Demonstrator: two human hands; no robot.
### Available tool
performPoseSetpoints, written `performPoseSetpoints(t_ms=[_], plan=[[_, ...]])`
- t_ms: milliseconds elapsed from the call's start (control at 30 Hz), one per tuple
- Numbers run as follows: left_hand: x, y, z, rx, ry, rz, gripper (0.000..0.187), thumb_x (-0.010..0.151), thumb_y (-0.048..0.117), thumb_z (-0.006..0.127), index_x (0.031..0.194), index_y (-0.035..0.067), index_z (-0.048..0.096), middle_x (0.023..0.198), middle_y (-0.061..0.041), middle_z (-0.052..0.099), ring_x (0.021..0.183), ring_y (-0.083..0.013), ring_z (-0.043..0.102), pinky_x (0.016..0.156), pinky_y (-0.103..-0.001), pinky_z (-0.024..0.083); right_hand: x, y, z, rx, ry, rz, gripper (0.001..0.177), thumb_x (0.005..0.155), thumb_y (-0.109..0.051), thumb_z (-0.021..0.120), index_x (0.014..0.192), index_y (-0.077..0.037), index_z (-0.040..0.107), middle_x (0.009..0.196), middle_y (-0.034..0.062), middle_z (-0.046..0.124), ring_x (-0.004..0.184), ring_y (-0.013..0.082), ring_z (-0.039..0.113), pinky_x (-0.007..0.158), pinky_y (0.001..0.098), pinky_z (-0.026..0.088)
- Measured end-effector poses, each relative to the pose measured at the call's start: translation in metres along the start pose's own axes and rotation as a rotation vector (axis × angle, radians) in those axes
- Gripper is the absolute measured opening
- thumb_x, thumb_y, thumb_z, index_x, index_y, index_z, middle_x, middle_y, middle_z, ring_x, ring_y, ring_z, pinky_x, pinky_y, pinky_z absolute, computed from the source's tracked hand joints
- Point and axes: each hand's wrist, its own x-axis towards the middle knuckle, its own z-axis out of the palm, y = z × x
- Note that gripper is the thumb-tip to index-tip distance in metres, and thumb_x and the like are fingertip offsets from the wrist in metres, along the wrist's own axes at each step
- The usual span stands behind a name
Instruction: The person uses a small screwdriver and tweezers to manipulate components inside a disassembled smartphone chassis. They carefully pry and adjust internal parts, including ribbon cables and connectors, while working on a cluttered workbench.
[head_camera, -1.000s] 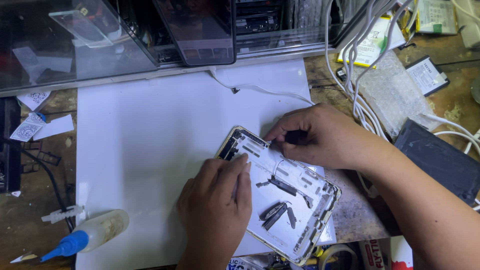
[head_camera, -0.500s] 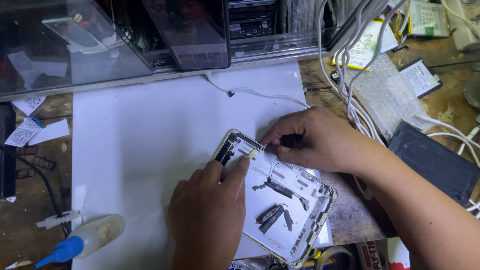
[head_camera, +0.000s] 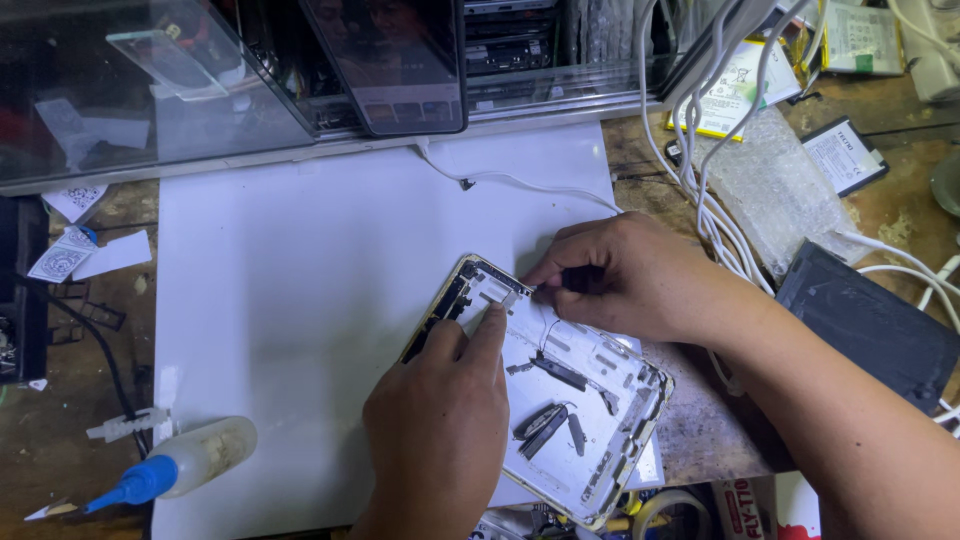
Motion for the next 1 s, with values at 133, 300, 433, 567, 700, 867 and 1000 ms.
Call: performPoseSetpoints(t_ms=[133,300,433,567,700,867,1000], plan=[[-0.002,0.001,0.006,0.005,-0.002,-0.025,0.044,0.082,0.018,0.070,0.126,0.021,0.073,0.090,-0.007,0.066,0.064,-0.0338,0.068,0.054,-0.047,0.054,-0.002,0.002,0.001,0.059,-0.028,0.078,0.029,0.076,-0.011,0.077,0.105,-0.009,0.079,0.081,0.0033,0.075,0.070,0.0141,0.072,0.069,0.0285,0.057],[-0.001,-0.010,0.006,-0.036,0.068,0.093,0.041,0.081,0.017,0.071,0.122,0.016,0.072,0.087,-0.007,0.065,0.068,-0.0311,0.069,0.060,-0.045,0.055,-0.001,0.000,-0.001,0.067,-0.036,0.091,0.031,0.075,-0.010,0.076,0.106,-0.009,0.079,0.081,0.0029,0.076,0.072,0.0134,0.072,0.070,0.0287,0.057],[-0.002,-0.009,0.010,-0.035,0.056,0.073,0.039,0.082,0.017,0.071,0.121,0.015,0.072,0.088,-0.008,0.065,0.062,-0.0325,0.067,0.059,-0.046,0.054,-0.001,-0.001,0.001,0.041,-0.023,0.098,0.028,0.076,-0.010,0.076,0.104,-0.010,0.079,0.083,0.0024,0.076,0.073,0.0132,0.073,0.070,0.0286,0.058],[-0.002,-0.007,0.015,-0.067,0.048,0.046,0.037,0.084,0.016,0.071,0.121,0.015,0.072,0.089,-0.009,0.065,0.061,-0.0325,0.068,0.056,-0.047,0.054,-0.002,0.001,0.001,0.035,-0.009,0.052,0.028,0.077,-0.010,0.077,0.105,-0.009,0.078,0.084,0.0026,0.076,0.074,0.0136,0.072,0.071,0.0287,0.057],[-0.005,-0.010,0.017,-0.059,0.057,0.050,0.040,0.085,0.014,0.070,0.124,0.016,0.071,0.086,-0.008,0.064,0.061,-0.0300,0.068,0.056,-0.045,0.054,-0.002,0.003,0.001,0.048,-0.017,0.065,0.028,0.076,-0.010,0.077,0.104,-0.009,0.078,0.082,0.0026,0.075,0.072,0.0136,0.072,0.070,0.0286,0.057],[-0.006,-0.012,0.021,-0.093,0.139,0.098,0.038,0.084,0.015,0.072,0.121,0.014,0.071,0.089,-0.007,0.065,0.063,-0.0291,0.068,0.058,-0.044,0.055,-0.002,0.005,0.002,0.069,-0.016,0.072,0.028,0.077,-0.010,0.077,0.105,-0.008,0.078,0.080,0.0019,0.075,0.071,0.0124,0.070,0.070,0.0278,0.057],[-0.006,-0.012,0.023,-0.087,0.147,0.083,0.034,0.085,0.016,0.072,0.119,0.015,0.073,0.087,-0.006,0.065,0.063,-0.0289,0.068,0.057,-0.043,0.055,-0.002,0.008,0.003,0.088,-0.019,0.047,0.028,0.078,-0.008,0.076,0.106,-0.007,0.078,0.081,0.0019,0.074,0.073,0.0117,0.069,0.071,0.0273,0.057]])
